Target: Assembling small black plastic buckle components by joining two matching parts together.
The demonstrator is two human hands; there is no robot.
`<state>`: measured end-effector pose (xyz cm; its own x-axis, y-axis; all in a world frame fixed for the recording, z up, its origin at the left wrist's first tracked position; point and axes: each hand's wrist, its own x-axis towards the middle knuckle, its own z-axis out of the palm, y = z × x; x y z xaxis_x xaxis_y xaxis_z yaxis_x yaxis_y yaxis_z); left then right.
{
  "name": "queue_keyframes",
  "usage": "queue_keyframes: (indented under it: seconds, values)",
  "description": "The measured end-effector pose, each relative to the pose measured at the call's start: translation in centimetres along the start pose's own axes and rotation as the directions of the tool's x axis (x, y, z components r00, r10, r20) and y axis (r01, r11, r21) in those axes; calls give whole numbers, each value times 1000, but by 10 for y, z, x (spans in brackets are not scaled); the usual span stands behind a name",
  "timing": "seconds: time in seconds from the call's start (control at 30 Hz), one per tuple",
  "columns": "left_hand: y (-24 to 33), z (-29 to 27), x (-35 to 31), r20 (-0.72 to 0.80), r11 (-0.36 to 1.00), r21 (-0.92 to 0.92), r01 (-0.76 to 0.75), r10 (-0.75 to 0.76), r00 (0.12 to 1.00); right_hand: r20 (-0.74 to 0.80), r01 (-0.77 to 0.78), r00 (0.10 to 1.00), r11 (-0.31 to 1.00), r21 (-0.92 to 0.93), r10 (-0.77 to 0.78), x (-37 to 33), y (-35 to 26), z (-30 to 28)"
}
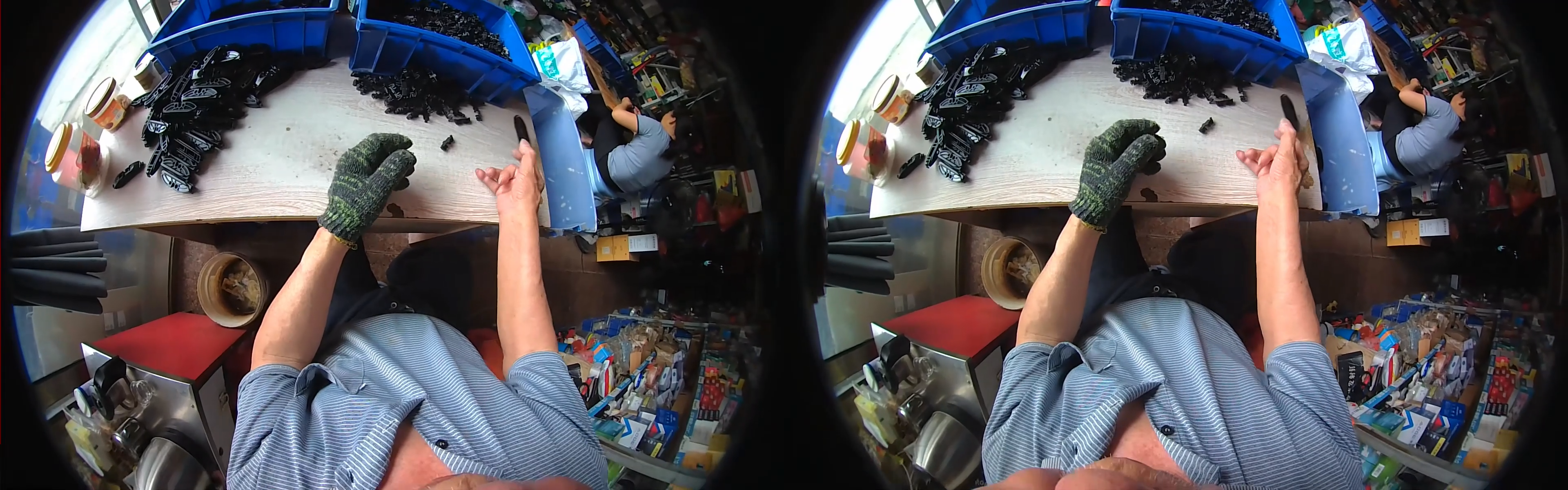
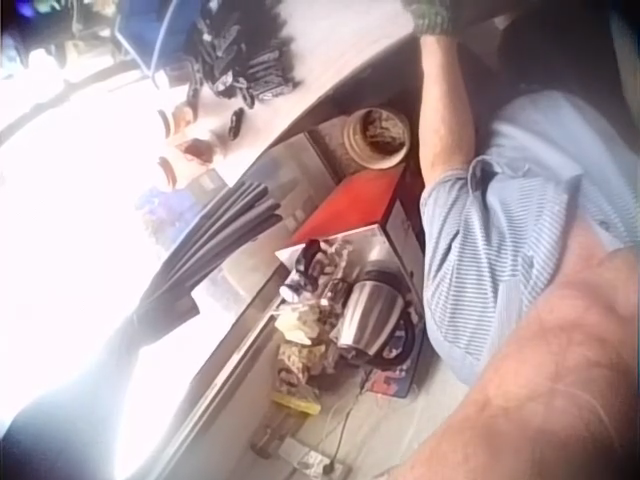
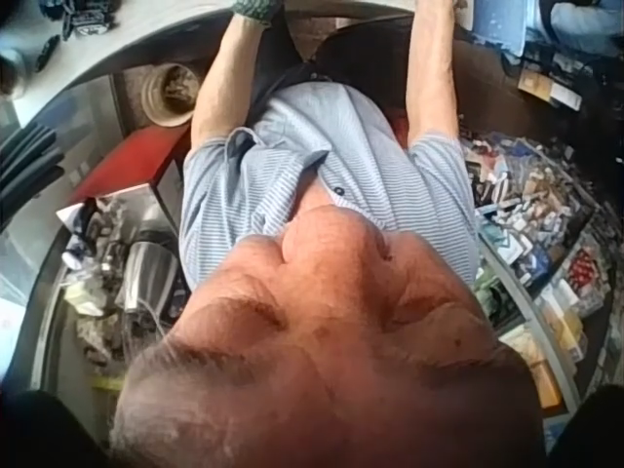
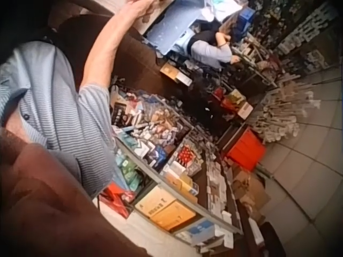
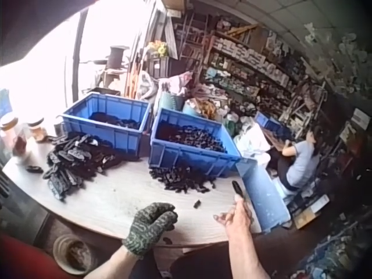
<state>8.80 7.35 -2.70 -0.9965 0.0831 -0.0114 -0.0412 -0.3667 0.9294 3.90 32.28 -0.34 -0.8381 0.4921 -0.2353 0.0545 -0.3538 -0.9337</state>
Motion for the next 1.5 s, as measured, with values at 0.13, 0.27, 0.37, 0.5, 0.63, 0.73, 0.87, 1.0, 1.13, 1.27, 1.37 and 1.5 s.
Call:
queue_keyframes:
  seconds: [0.13,0.27,0.37,0.5,0.63,0.73,0.87,1.0,1.13,1.27,1.37,1.5]
  values:
    - [0,3,-2,10,996,92,-10,9,1000,144,-69,984,969,-237,105,1,8,10]
    - [-10,2,-5,29,957,241,-160,158,987,236,-88,945,871,-483,227,-1,11,37]
    - [-7,5,-8,2,974,197,-111,113,994,188,-59,951,739,-671,246,-6,7,55]
    - [-8,5,-8,0,977,182,-114,116,993,196,-1,954,659,-753,226,-8,9,60]
    - [-7,5,-9,3,973,197,-121,123,992,221,10,949,678,-735,225,-5,12,55]
    - [-8,4,-9,4,968,212,-136,138,990,259,48,946,704,-708,196,-4,14,50]
    - [-11,4,-9,8,944,265,-194,200,980,250,49,951,714,-699,180,-5,15,49]
    - [-11,5,-9,4,934,291,-206,214,977,251,47,951,719,-694,180,-10,12,53]
    - [-12,6,-9,15,914,315,-254,263,965,266,76,949,693,-716,171,-11,12,57]
    - [-11,6,-8,10,910,332,-250,262,965,260,82,951,675,-734,167,-12,13,59]
    - [-13,4,-7,22,901,354,-250,260,965,275,98,948,678,-728,159,-10,15,56]
    - [-7,3,-4,14,957,271,-100,100,995,323,94,932,746,-660,168,-10,15,48]
